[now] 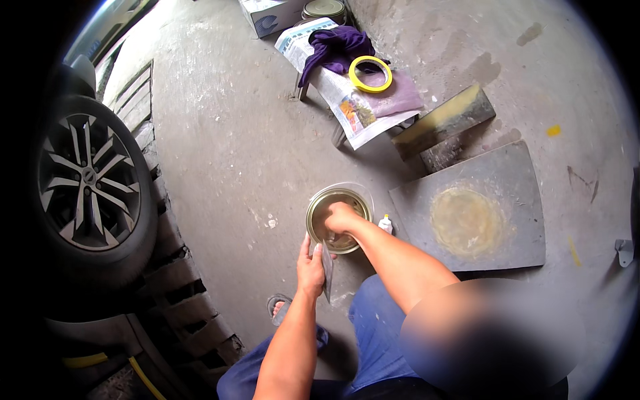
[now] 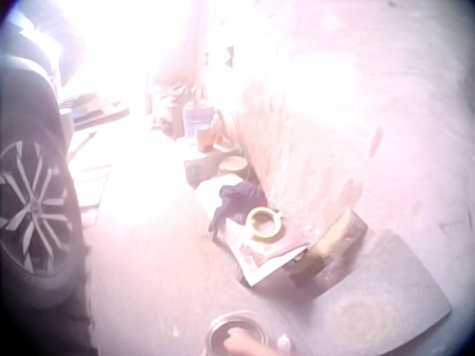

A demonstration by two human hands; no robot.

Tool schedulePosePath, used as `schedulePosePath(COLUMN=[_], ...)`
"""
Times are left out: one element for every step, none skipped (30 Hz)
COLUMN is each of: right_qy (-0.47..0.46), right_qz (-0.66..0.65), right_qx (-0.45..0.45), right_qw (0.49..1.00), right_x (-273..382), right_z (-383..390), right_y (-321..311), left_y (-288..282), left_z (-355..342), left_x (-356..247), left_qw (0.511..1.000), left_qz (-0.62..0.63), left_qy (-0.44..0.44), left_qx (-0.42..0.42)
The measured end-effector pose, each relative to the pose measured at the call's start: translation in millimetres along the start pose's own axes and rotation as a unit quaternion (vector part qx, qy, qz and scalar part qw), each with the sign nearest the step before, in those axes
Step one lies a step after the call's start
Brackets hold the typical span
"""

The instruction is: The person mixes body filler and hardener on a putty knife, then applies the mixture to a damaged area on the car's rear quarter panel using a spreader. The person smooths the filler over the taped-off repair zone.

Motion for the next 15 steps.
schedulePosePath(right_qy=[-0.001, -0.002, -0.008, -0.040, -0.071, -0.102, -0.154, -0.181, -0.202, -0.223, -0.266, -0.308, -0.300, -0.291, -0.279], right_qz=[-0.037, -0.074, -0.121, -0.071, -0.019, 0.033, 0.060, 0.079, 0.084, 0.090, 0.112, 0.134, 0.171, 0.221, 0.270], right_qx=[0.014, 0.028, -0.001, -0.002, -0.003, -0.003, 0.014, 0.037, 0.046, 0.056, 0.091, 0.125, 0.140, 0.169, 0.195], right_qw=[0.999, 0.997, 0.993, 0.997, 0.997, 0.994, 0.986, 0.980, 0.975, 0.969, 0.953, 0.934, 0.928, 0.915, 0.901], right_x=[0, -3, -5, -4, 4, 12, 20, 21, 19, 17, 20, 22, 22, 30, 42], right_z=[3, 6, 7, 6, 8, 10, 15, 15, 17, 20, 23, 27, 29, 36, 46], right_y=[-5, -9, -9, -8, -8, -8, -7, -7, -9, -11, -13, -14, -15, -18, -26], left_y=[-1, -1, -1, -1, -1, -2, -3, -3, -3, -2, -1, -1, -2, -5, -4], left_z=[-1, -1, -2, -2, -3, -2, -2, 0, 3, 5, 5, 5, 5, 5, 6], left_x=[0, 1, 2, 2, 3, 4, 4, 1, -2, -3, -3, -3, -3, -2, -3], left_qw=[1.000, 1.000, 1.000, 1.000, 1.000, 1.000, 1.000, 1.000, 1.000, 1.000, 1.000, 1.000, 0.999, 0.999, 0.999], left_qz=[0.003, 0.005, 0.007, 0.009, 0.010, 0.012, 0.014, 0.008, 0.002, -0.004, -0.005, -0.014, -0.023, -0.030, -0.027], left_qy=[-0.004, 0.004, 0.012, 0.019, 0.016, 0.014, 0.011, 0.004, -0.003, -0.010, -0.005, -0.009, -0.013, -0.018, -0.014], left_qx=[0.000, 0.006, 0.012, 0.018, 0.014, 0.010, 0.006, 0.011, 0.017, 0.023, 0.018, 0.023, 0.028, 0.028, 0.028])
Point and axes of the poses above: each hand's wrist, its own z-axis away from the middle knuckle, its own y-axis out of the palm, x = y × z, the point moved 3 cm from there along -z, towards the middle knuckle, and after that the axes turned 15 degrees about -y, right-handed, at the moved point
